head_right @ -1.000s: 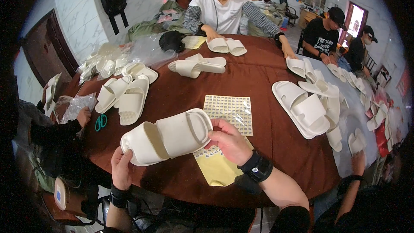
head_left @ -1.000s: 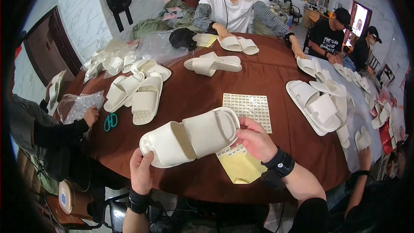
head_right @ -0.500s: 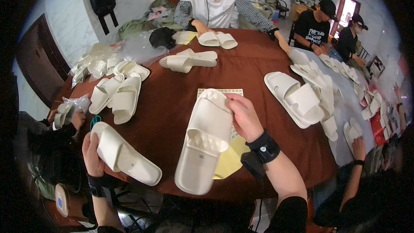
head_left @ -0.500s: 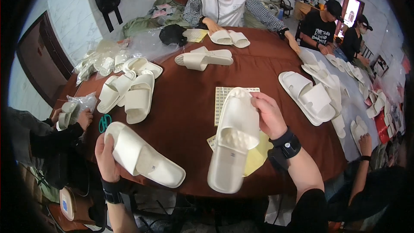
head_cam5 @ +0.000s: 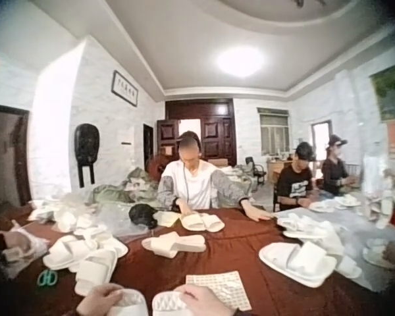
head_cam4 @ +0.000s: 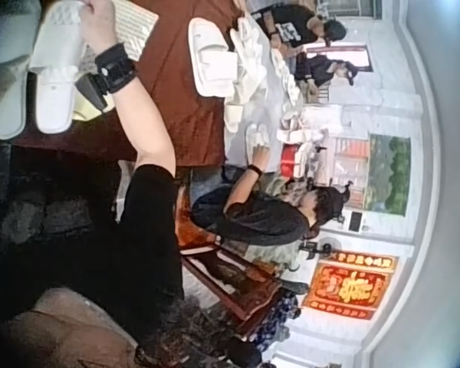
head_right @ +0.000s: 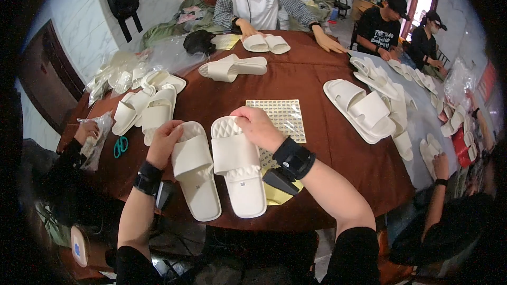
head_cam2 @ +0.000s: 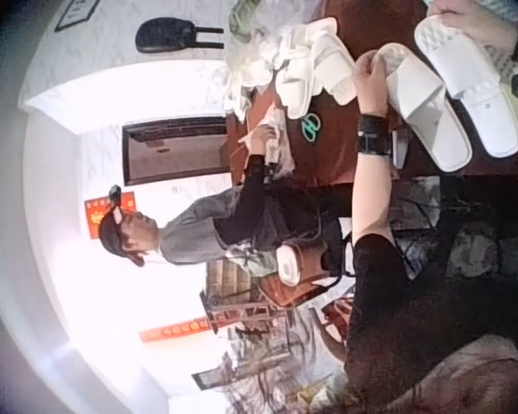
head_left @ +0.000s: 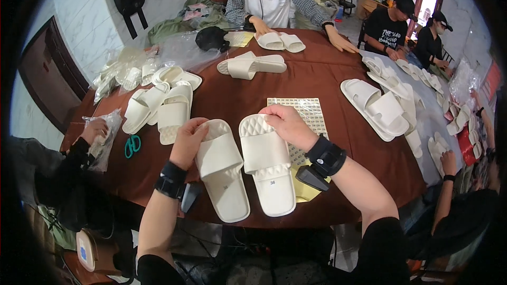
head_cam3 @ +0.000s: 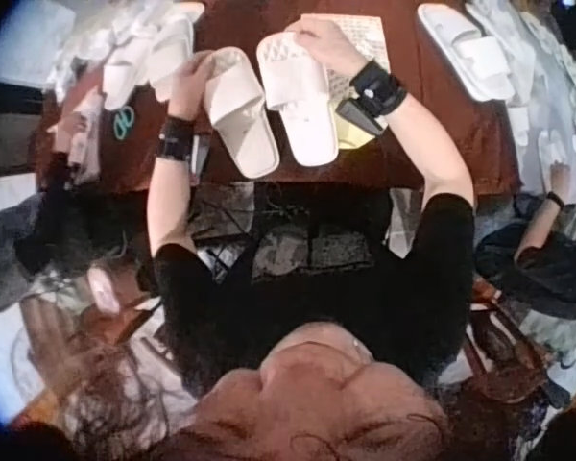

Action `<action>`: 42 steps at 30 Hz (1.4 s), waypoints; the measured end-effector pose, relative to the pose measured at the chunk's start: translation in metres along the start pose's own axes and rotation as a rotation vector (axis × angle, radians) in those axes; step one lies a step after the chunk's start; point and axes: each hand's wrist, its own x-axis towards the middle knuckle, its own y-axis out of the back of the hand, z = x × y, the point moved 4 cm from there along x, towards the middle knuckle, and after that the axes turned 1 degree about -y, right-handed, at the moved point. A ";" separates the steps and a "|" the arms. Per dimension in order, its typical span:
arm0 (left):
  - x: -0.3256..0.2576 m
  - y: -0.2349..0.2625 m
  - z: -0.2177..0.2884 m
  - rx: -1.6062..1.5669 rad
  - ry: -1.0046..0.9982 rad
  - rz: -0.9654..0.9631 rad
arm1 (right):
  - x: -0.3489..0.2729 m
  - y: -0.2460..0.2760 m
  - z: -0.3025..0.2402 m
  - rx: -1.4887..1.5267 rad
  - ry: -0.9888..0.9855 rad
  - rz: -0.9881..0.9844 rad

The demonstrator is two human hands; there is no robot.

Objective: Applying size stickers to the insoles of white slippers and then packaging them into plastic bags.

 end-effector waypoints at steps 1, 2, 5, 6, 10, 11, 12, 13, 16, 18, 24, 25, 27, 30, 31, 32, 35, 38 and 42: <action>0.004 -0.003 -0.007 0.021 0.004 0.015 | 0.002 -0.002 0.007 -0.001 -0.001 -0.001; 0.005 -0.005 -0.014 0.021 0.005 0.017 | 0.006 -0.004 0.013 0.012 -0.010 0.029; 0.001 -0.003 -0.027 0.084 -0.054 0.087 | 0.009 -0.007 0.025 0.019 -0.018 0.082; -0.003 -0.004 -0.033 0.088 -0.048 0.094 | 0.010 -0.007 0.028 0.009 -0.016 0.108; -0.032 0.005 -0.029 0.109 -0.249 0.141 | -0.007 -0.001 0.023 -0.054 0.015 0.109; -0.045 0.000 -0.010 0.221 -0.311 0.154 | -0.016 0.007 0.019 -0.085 0.048 0.112; -0.059 -0.004 0.009 0.335 -0.370 0.169 | -0.024 0.013 0.014 -0.114 0.081 0.111; -0.074 -0.005 0.020 0.311 -0.323 0.177 | -0.031 0.016 0.006 -0.109 0.077 0.100; -0.125 -0.014 0.045 0.345 -0.369 0.138 | -0.055 0.021 -0.018 -0.200 0.024 0.007; -0.146 -0.032 0.054 0.465 -0.524 0.005 | -0.068 0.019 -0.016 -0.171 -0.026 -0.201; -0.165 -0.094 0.053 0.624 -0.726 -0.295 | -0.083 -0.008 -0.022 -0.248 0.066 -0.332; -0.161 -0.103 0.049 0.609 -0.732 -0.294 | -0.086 -0.009 -0.015 -0.297 0.143 -0.299; -0.158 -0.115 0.045 0.637 -0.745 -0.346 | -0.090 -0.013 -0.005 -0.325 0.265 -0.254; -0.155 -0.121 0.041 0.712 -0.682 -0.379 | -0.089 -0.014 -0.005 -0.339 0.248 -0.245; -0.155 -0.121 0.040 0.710 -0.679 -0.379 | -0.090 -0.014 -0.006 -0.339 0.245 -0.248; -0.155 -0.121 0.040 0.716 -0.675 -0.379 | -0.090 -0.014 -0.007 -0.315 0.212 -0.262; -0.154 -0.121 0.040 0.713 -0.661 -0.386 | -0.091 -0.016 -0.007 -0.281 0.184 -0.275; -0.152 -0.120 0.042 0.706 -0.655 -0.394 | -0.092 -0.018 -0.009 -0.299 0.207 -0.270; -0.151 -0.121 0.043 0.701 -0.649 -0.395 | -0.093 -0.020 -0.007 -0.402 0.322 -0.239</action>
